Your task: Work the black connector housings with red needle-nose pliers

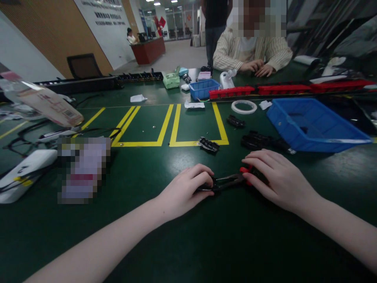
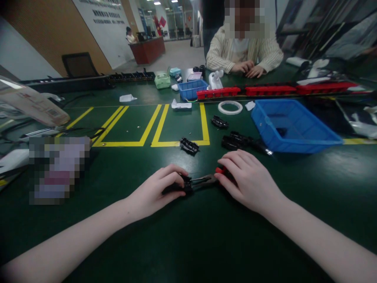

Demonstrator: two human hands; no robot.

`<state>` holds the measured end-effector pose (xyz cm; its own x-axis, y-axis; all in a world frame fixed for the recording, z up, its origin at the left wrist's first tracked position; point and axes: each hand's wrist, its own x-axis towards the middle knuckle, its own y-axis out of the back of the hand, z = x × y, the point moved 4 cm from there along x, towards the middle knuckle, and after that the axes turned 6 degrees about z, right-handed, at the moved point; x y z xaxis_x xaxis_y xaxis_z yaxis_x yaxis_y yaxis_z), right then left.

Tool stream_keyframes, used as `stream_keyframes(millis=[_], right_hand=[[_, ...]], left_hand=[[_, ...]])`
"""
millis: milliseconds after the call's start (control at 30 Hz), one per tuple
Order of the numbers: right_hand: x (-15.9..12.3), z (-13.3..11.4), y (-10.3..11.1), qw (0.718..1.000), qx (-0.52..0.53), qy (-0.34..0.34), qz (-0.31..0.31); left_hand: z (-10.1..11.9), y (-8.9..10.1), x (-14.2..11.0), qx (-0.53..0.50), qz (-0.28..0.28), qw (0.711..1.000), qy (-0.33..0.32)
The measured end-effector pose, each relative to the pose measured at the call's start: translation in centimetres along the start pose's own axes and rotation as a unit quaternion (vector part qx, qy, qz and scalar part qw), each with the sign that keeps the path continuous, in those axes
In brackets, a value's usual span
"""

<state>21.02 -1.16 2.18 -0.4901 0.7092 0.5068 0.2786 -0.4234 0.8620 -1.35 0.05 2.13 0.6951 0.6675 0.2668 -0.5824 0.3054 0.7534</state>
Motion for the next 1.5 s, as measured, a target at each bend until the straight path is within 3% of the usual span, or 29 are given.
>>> stream_keyframes(millis=[233, 600, 1067, 1333, 1500], right_hand=[[-4.1, 2.4, 0.5, 0.998, 0.024, -0.046, -0.042], [-4.1, 2.8, 0.4, 0.997, 0.008, -0.070, -0.033], [-5.0, 3.2, 0.1, 0.992, -0.019, -0.104, -0.061], [-4.8, 2.1, 1.5, 0.996, 0.027, -0.085, 0.004], [-4.6, 1.1, 2.4, 0.994, 0.035, -0.100, 0.025]], left_hand=[[-0.4, 0.0, 0.1, -0.028, 0.020, 0.999, 0.035], [0.4, 0.1, 0.1, -0.011, -0.010, 0.999, 0.034], [-0.1, 0.1, 0.0, -0.042, -0.003, 0.999, 0.025], [0.1, 0.0, -0.2, -0.015, -0.029, 0.999, 0.022], [0.1, 0.1, -0.2, -0.006, -0.005, 0.999, 0.045]])
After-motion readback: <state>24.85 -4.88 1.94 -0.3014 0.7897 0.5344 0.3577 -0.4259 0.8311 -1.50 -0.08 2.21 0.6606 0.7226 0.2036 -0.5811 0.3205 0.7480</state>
